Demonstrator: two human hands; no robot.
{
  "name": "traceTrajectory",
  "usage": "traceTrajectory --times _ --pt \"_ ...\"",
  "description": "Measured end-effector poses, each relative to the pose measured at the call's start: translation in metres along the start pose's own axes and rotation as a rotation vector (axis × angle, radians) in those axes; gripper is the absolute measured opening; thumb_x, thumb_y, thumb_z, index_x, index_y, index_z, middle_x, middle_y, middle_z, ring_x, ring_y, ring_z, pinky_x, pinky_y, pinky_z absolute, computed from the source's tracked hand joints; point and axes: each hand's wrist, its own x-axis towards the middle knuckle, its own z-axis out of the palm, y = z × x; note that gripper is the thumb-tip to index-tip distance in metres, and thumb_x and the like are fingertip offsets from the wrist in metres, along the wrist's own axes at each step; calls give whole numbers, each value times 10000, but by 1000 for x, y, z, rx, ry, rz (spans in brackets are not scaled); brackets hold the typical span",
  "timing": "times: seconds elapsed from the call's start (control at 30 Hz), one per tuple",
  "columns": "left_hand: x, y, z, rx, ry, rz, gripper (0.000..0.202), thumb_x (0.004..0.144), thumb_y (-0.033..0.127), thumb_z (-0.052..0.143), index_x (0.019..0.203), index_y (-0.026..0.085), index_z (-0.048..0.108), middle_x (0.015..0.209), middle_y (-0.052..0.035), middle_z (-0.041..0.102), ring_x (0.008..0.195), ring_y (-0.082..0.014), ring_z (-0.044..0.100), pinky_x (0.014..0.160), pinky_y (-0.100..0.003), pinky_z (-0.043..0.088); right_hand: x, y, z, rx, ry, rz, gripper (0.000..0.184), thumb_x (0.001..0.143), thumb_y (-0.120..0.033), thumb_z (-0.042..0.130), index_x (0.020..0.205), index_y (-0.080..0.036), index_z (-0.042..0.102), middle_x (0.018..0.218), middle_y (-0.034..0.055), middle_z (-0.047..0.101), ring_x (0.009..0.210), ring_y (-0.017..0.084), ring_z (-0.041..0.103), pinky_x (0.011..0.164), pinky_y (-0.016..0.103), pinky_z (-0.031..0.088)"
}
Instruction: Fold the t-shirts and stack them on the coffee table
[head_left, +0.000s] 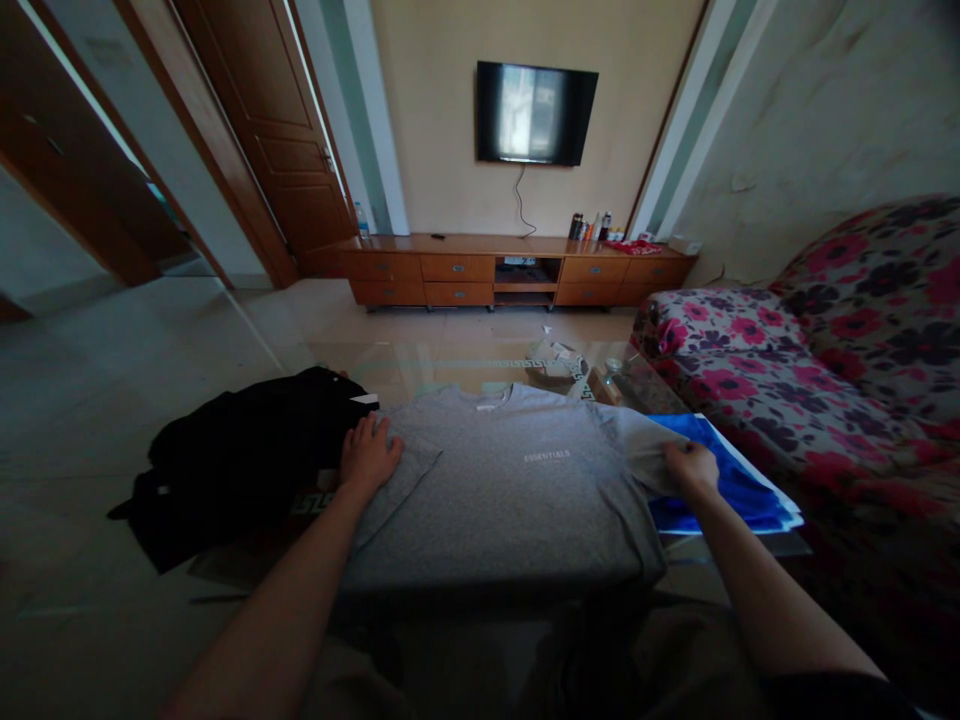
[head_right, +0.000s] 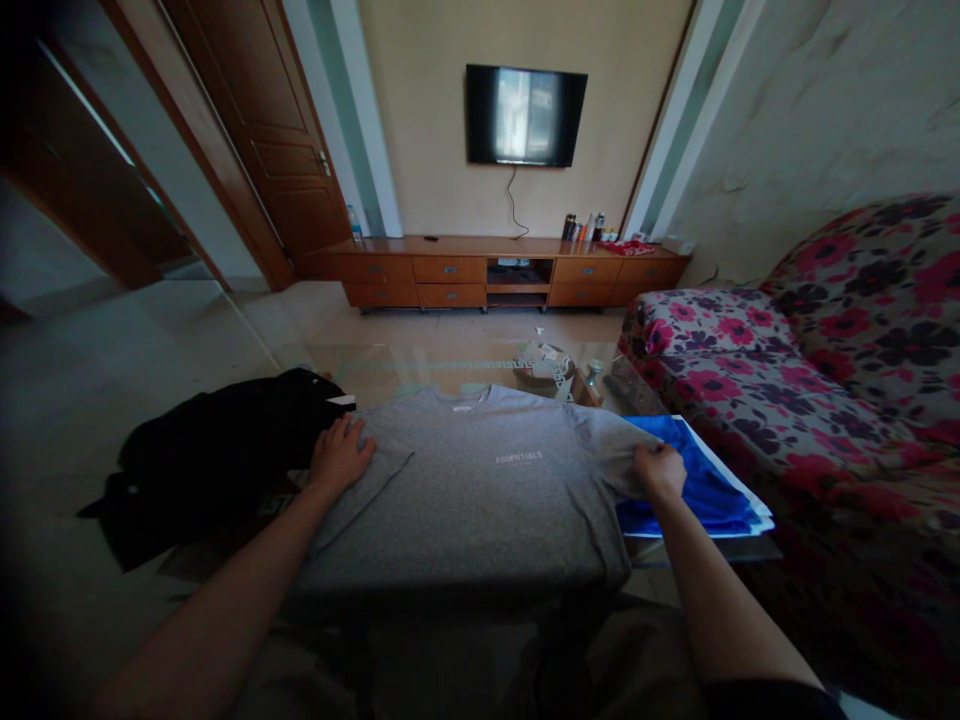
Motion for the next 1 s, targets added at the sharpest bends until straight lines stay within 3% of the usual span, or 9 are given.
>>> traceTrajectory --times 0.07,0.13,0.27,0.33,0.43,0.53,0.73,1.0 --pt "0 0 0 10 -4 -5 590 969 445 391 1463 146 513 1623 -153 349 1507 -312 277 1227 -482 180 -14 -10 4 -156 112 -215 483 951 -397 533 1376 -171 491 1405 201 532 1361 355 468 1119 469 400" --pt "1 1 -1 23 -9 -3 589 970 449 393 1461 147 516 1623 -149 351 1505 -314 282 1226 -485 182 -31 -18 13 -347 87 -496 417 982 -390 486 1368 -232 501 1417 148 536 1301 322 517 1092 432 406" --pt "0 1 -1 36 -9 -1 586 973 444 387 1464 150 512 1625 -139 350 1505 -311 287 1229 -479 182 -56 -20 38 -614 -369 -828 306 939 -291 560 1244 -269 574 1302 84 618 1106 258 617 935 325 465" --pt "-1 1 -2 29 -6 2 584 973 442 386 1464 151 511 1627 -137 348 1506 -312 285 1231 -481 177 -61 -16 49 -697 -492 -914 224 929 -283 567 1144 -235 609 1198 87 643 1017 240 637 894 312 469" --pt "-1 1 -2 7 -4 8 591 970 443 387 1460 137 512 1626 -149 345 1508 -317 280 1234 -477 173 -64 -13 58 -758 -466 -988 175 971 -316 502 1048 -205 613 1121 99 635 949 224 644 873 309 466" --pt "-1 1 -2 -6 -6 4 593 972 442 378 1456 129 514 1621 -158 349 1507 -316 279 1235 -471 173 -64 -16 57 -717 -470 -1032 210 1007 -335 438 1072 -212 595 1096 94 649 949 224 645 843 298 460" --pt "0 0 0 3 8 2 585 972 439 385 1456 137 518 1617 -154 358 1501 -318 284 1234 -478 163 -69 -19 60 -793 -545 -979 188 951 -310 530 1097 -211 595 1084 96 683 989 251 649 828 307 464" --pt "0 1 -1 20 4 5 588 975 439 387 1462 134 510 1619 -158 355 1498 -315 291 1230 -472 177 -84 -25 83 -863 -337 -1006 393 975 -317 492 1343 -196 561 1283 140 608 1028 265 646 880 343 464"
